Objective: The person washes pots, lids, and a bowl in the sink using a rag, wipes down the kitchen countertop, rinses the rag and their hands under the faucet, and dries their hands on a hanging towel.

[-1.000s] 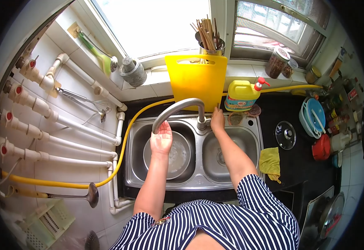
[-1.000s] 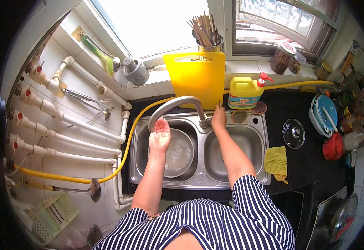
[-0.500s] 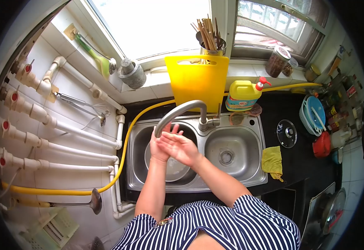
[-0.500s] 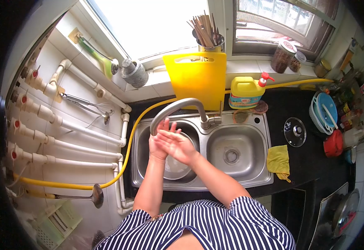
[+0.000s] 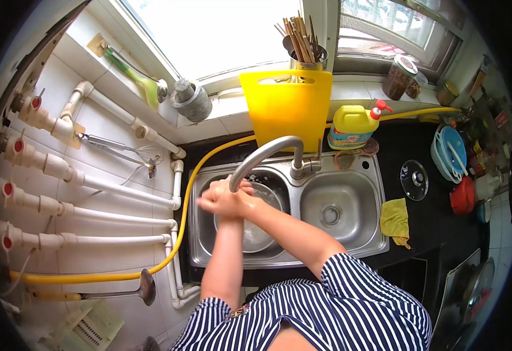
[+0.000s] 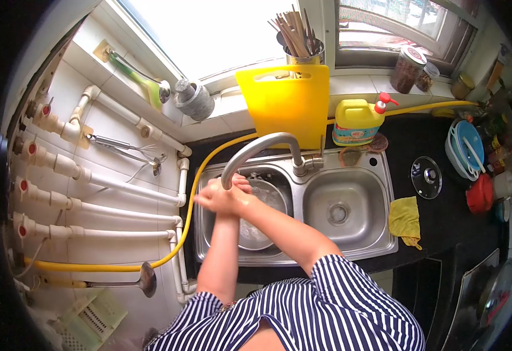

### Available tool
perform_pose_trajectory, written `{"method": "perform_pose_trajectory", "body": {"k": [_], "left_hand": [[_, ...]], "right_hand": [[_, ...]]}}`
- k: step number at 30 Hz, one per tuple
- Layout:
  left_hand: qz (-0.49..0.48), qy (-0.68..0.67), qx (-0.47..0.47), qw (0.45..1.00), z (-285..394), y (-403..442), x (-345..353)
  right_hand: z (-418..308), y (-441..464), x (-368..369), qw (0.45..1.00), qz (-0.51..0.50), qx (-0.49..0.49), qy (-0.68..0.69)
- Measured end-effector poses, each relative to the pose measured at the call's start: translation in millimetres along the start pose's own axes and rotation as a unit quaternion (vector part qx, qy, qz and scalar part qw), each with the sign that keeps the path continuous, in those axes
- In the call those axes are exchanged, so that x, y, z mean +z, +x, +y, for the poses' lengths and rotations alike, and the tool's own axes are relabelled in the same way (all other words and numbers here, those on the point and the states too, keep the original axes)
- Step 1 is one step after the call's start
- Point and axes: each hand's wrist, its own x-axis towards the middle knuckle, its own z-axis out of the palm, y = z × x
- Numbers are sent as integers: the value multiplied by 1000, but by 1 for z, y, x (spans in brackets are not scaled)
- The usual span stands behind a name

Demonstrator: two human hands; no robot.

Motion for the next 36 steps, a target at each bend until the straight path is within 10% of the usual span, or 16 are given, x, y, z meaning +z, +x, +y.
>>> {"method": "perform_pose_trajectory", "body": {"k": [2,5,8,11,14,23,25,26,28,30,31,34,36], "left_hand": [[94,-16,30,995,15,14,8],[292,133,79,944,26,46,13],[243,119,59,961,21,48,7],[126,145,38,981,8,26,-4],[121,-35,26,992,-18,10,12],[284,335,148,886,-51,-41,43],[196,243,43,949,0,-24,0],[206,176,147,951,-5,-19,5],[150,219,58,962,0,-24,7],[178,111,36,977,1,-10,6],[202,67,49,976,10,-6,-4],[53,171,67,982,13,2,-29],[-62,-11,-27,998,10,-2,-37]], "right_hand": [[-13,-19,11,971,113,-211,23],[-33,-33,18,970,75,-216,86],[-7,-20,8,962,62,-263,35],[16,1,-1,959,-60,-20,-277],[24,36,7,955,-55,200,-213],[76,36,69,928,-69,5,-366],[68,23,69,934,-99,17,-342],[61,14,72,976,6,147,-161],[50,-1,68,877,221,372,208],[35,-17,28,949,33,312,-15],[40,-29,58,960,125,212,-133],[24,-42,57,964,212,95,-128],[32,-39,37,957,176,231,27]]}}
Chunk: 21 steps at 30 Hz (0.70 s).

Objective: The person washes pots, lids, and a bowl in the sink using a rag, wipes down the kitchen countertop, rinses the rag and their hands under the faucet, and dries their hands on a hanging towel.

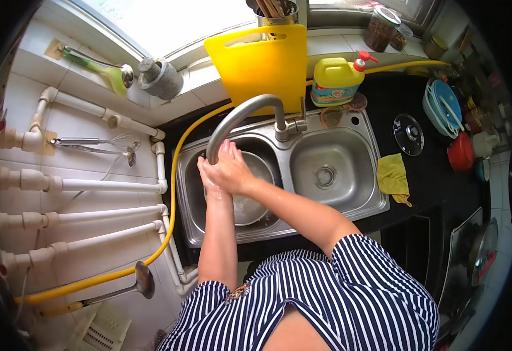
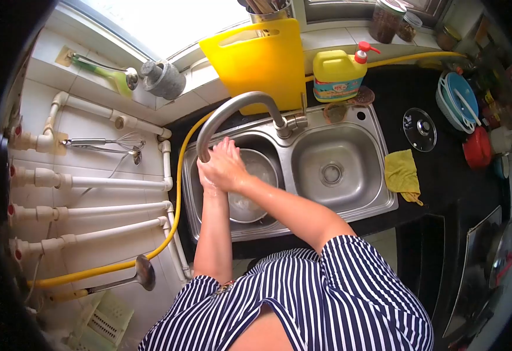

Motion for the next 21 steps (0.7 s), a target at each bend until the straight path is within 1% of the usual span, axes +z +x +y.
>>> {"method": "perform_pose_trajectory", "body": {"k": [1,2,3,4,5,6,8,9,10,11,12,13,14,15,16,17,18,19,20,21], "left_hand": [[140,63,41,987,-15,-2,39],[120,85,40,988,-16,-3,38],[138,52,53,988,-29,-7,55],[155,18,68,985,-43,-11,74],[138,-20,63,988,-45,-13,75],[97,-44,54,993,-42,-11,62],[-91,-70,45,992,-45,1,49],[-65,-90,57,992,-46,2,49],[-36,-138,107,984,-39,17,30],[-59,-101,146,982,-50,21,40],[-26,-31,142,989,-40,28,37],[6,41,135,990,-30,35,34],[153,178,158,959,-30,41,37],[223,328,155,905,-35,45,38],[288,468,145,823,-42,46,44],[239,639,146,717,-40,46,32],[156,757,156,615,-38,40,21],[112,885,111,438,-25,33,9],[64,967,63,238,-16,24,1],[89,981,-28,171,-18,5,7]], "right_hand": [[9,15,-23,989,-126,-53,-60],[44,26,-20,968,-74,-200,-134],[53,39,-22,985,-107,-50,126],[53,46,-26,912,-132,101,376],[49,47,-25,812,-68,157,557],[51,41,-31,701,-143,170,678],[29,23,-33,510,-139,187,828],[14,15,-30,424,-16,259,868],[-24,-7,-60,531,-104,182,821],[-24,-18,-58,498,-138,192,834],[-21,-27,-55,465,-171,201,845],[-6,-32,-31,477,-164,248,827],[-4,-36,-29,477,-140,303,813],[-1,-35,-26,516,-109,338,780],[7,-35,-22,550,-76,373,743],[19,-37,-24,551,-72,373,743],[35,-40,-32,678,-104,376,623],[55,-41,-40,785,-133,366,482],[84,-36,-50,938,-75,203,270],[98,-38,-60,949,135,103,264]]}}
